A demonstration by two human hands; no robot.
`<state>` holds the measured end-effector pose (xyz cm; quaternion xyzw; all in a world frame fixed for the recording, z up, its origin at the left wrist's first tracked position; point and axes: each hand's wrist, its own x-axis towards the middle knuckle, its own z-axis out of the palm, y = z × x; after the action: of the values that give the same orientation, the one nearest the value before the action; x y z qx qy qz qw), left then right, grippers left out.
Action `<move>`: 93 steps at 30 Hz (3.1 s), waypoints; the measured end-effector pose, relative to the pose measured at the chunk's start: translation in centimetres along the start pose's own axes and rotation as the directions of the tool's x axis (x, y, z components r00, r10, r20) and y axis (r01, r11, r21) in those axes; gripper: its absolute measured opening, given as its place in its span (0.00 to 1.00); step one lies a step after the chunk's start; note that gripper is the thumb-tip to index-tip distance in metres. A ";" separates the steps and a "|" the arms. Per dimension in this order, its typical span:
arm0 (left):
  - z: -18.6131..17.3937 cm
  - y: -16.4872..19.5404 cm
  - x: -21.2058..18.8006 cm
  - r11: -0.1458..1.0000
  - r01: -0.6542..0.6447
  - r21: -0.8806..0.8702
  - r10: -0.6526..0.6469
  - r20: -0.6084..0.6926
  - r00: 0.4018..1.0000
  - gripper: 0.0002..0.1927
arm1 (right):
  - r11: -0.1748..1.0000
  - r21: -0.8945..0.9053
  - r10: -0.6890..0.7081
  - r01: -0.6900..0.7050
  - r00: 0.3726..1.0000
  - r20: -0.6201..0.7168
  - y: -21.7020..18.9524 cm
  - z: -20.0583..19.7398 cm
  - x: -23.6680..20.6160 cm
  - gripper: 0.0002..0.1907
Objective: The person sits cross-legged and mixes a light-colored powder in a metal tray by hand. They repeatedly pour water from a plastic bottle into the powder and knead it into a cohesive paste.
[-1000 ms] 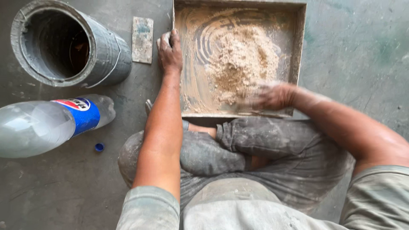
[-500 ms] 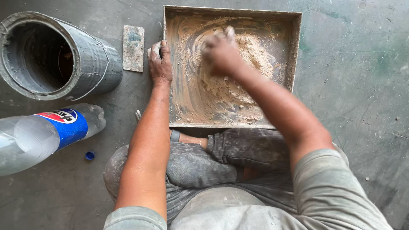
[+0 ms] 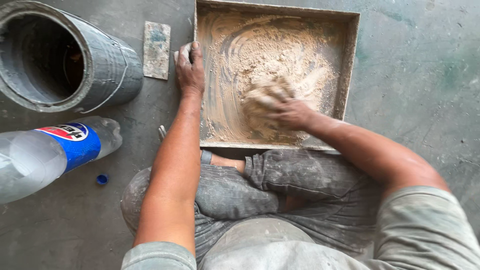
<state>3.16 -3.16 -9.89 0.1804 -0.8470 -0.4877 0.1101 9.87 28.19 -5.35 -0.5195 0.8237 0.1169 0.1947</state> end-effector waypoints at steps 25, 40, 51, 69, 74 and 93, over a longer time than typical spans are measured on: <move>-7.3 14.4 -4.7 0.977 0.073 0.199 -0.126 0.269 0.955 0.40 | 0.592 0.665 0.559 -0.455 0.826 0.068 1.3 -7.0 8.6 0.24; -32.4 -4.0 -21.1 0.997 -0.062 0.044 0.076 -0.521 0.850 0.69 | 0.938 0.199 0.329 -0.286 0.913 -0.239 -2.6 -7.7 4.4 0.50; -32.0 -12.5 -11.4 0.959 -0.191 0.209 0.277 -0.554 0.785 0.73 | 0.493 0.836 0.824 -0.239 0.436 -0.361 2.7 -5.5 1.8 0.04; -25.2 23.1 -11.1 0.433 -0.814 0.387 0.586 0.565 0.581 0.54 | -0.351 0.914 0.815 0.205 0.547 0.191 2.6 -5.4 -0.5 0.19; -20.5 26.2 -11.1 0.246 -0.844 0.477 0.425 0.729 0.536 0.55 | -0.406 0.751 0.858 0.521 0.499 0.118 1.5 -7.5 0.0 0.09; -14.7 27.9 -9.9 -0.086 -0.813 0.575 0.287 0.796 0.533 0.62 | -0.719 0.476 0.681 0.506 0.649 0.339 0.8 -7.9 0.9 0.24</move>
<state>12.02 2.15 21.51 -0.2907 -0.9350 0.2026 -0.0137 7.21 24.64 1.35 0.2548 0.4429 -0.8377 0.1930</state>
